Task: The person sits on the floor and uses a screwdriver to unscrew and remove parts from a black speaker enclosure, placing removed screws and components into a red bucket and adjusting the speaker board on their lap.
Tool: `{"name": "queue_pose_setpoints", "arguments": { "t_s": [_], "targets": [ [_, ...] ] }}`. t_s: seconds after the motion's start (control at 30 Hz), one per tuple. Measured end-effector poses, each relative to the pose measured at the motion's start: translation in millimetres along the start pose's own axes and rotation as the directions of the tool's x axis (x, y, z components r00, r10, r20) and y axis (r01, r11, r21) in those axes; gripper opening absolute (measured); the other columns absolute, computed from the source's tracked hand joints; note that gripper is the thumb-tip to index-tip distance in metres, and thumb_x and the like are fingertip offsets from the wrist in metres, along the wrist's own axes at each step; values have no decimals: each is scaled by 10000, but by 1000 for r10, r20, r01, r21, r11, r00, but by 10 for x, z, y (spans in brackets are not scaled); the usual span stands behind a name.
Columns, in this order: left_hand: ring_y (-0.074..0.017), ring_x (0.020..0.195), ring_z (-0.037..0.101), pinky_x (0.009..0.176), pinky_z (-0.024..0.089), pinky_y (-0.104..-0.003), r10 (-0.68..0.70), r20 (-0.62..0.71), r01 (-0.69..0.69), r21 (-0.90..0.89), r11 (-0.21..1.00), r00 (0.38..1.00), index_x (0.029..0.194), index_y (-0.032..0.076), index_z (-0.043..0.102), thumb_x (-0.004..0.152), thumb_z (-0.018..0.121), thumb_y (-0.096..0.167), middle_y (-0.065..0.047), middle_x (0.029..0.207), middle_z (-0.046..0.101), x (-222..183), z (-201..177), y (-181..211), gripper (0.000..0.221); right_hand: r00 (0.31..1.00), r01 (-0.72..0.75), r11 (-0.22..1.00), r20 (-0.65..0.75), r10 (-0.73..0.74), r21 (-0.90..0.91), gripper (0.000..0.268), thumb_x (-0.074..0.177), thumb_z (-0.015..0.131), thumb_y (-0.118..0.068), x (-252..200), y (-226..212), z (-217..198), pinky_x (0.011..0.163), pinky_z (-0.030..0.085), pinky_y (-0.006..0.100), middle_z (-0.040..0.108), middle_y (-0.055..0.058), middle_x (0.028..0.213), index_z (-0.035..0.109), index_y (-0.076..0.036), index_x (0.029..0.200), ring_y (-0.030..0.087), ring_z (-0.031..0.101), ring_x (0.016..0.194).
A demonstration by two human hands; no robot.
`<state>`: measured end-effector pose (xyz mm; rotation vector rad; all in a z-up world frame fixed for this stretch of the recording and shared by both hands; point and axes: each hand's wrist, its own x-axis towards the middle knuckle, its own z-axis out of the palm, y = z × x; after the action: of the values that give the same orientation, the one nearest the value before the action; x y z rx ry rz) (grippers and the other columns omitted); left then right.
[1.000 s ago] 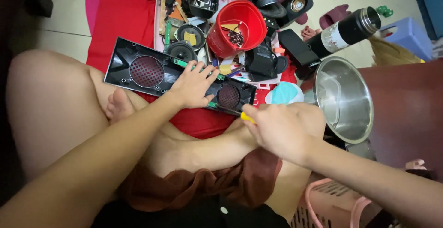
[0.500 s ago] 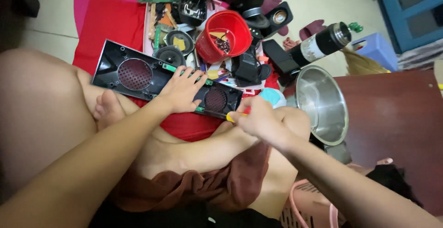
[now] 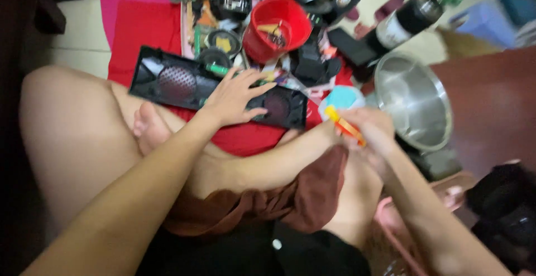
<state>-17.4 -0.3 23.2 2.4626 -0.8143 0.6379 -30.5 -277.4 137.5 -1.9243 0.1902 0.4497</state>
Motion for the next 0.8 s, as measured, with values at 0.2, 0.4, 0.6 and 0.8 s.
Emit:
{"name": "queue_pose_setpoints", "arguments": {
  "t_s": [0.2, 0.4, 0.6, 0.8],
  "targets": [
    [-158, 728, 525, 686, 407, -288, -44, -111, 48, 32, 998, 993, 762, 169, 659, 752, 618, 313, 40, 773, 548, -236, 466, 33, 150, 998, 66, 949, -2, -69, 309, 210, 936, 484, -225, 391, 122, 148, 290, 198, 153, 466, 130, 660, 367, -59, 989, 67, 306, 381],
    [-161, 708, 508, 659, 387, -313, -34, -92, 46, 130, 990, 995, 791, 175, 641, 753, 608, 389, 29, 764, 506, -211, 453, 97, 220, 997, 75, 961, -41, -67, 267, 221, 941, 481, -228, 482, 179, 233, 277, 183, 147, 475, 133, 645, 369, -43, 986, 53, 313, 372],
    [-194, 709, 498, 674, 379, -334, 70, -155, -51, 122, 991, 985, 735, 108, 621, 788, 592, 272, -16, 742, 484, -122, 404, 172, 175, 995, 100, 973, -27, -96, 210, 249, 884, 559, -201, 378, 217, 282, 253, 189, 175, 490, 159, 600, 441, 1, 969, 83, 333, 342],
    [-180, 720, 492, 707, 386, -323, 85, -208, -57, 134, 989, 974, 754, 113, 608, 799, 591, 288, -7, 750, 474, -140, 414, 158, 182, 988, 140, 952, -101, -117, 271, 195, 885, 567, -196, 304, 218, 304, 257, 193, 170, 492, 148, 595, 469, -32, 922, 75, 339, 341]
  ]
}}
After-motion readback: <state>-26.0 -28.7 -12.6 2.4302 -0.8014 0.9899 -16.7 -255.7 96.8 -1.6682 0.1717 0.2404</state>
